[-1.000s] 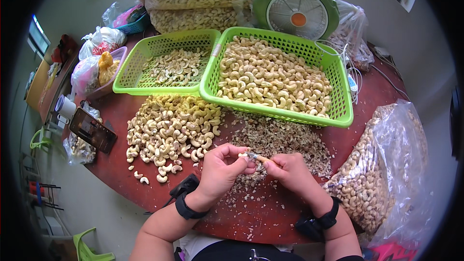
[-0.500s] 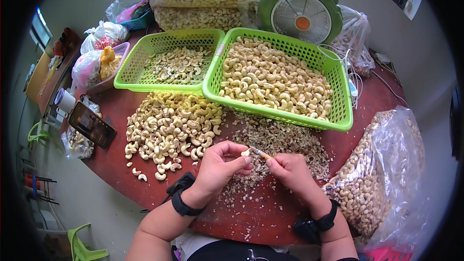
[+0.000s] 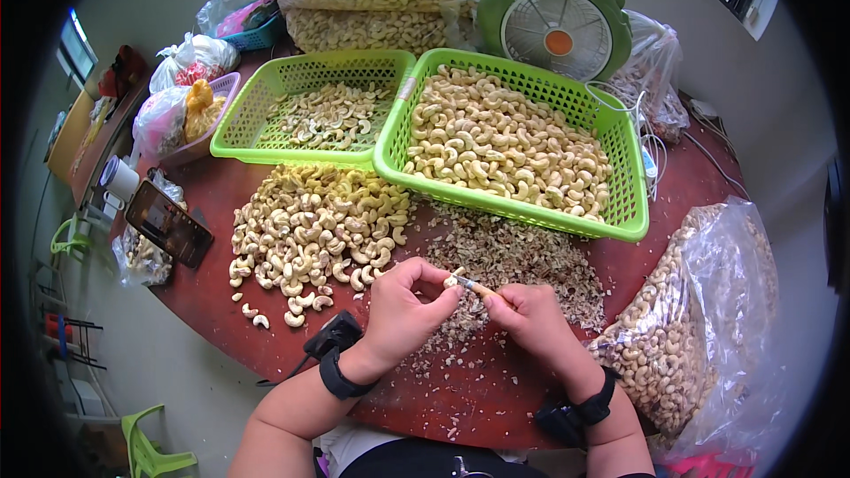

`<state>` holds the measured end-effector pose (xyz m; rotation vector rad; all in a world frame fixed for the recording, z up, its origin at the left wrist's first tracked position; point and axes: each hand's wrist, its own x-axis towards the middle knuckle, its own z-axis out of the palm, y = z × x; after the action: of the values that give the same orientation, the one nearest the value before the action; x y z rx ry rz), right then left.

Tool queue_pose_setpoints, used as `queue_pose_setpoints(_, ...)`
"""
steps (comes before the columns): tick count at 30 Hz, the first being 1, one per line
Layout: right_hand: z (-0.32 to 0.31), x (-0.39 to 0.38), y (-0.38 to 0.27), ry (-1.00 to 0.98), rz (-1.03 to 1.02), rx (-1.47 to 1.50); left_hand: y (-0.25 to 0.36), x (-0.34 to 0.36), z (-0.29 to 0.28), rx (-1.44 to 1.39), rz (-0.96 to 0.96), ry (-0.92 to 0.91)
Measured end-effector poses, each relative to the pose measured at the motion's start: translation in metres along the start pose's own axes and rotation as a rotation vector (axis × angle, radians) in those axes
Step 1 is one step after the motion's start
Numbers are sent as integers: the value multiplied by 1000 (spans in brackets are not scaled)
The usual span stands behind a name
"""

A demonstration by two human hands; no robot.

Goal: Peeling the skin off of roasted cashew nuts using a small knife.

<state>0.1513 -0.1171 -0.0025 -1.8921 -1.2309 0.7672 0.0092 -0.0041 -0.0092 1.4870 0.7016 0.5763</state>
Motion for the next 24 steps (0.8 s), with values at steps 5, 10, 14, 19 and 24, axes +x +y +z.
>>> queue_pose_setpoints(5, 0, 3, 1, -2, 43, -82, 0, 1, -3, 215, 79, 23)
queue_pose_setpoints(10, 1, 6, 2, 89, 42, -3, 9, 1, -11, 47, -97, -100)
queue_pose_setpoints(14, 4, -3, 14, 110, 131, 182, -1, 7, -8, -530, -233, -204)
queue_pose_setpoints(19, 8, -1, 7, 54, 63, 201, -7, 4, -17, -742, -295, -188)
queue_pose_setpoints(24, 7, -2, 4, 27, 28, 225, -3, 5, -14, -837, -332, -197)
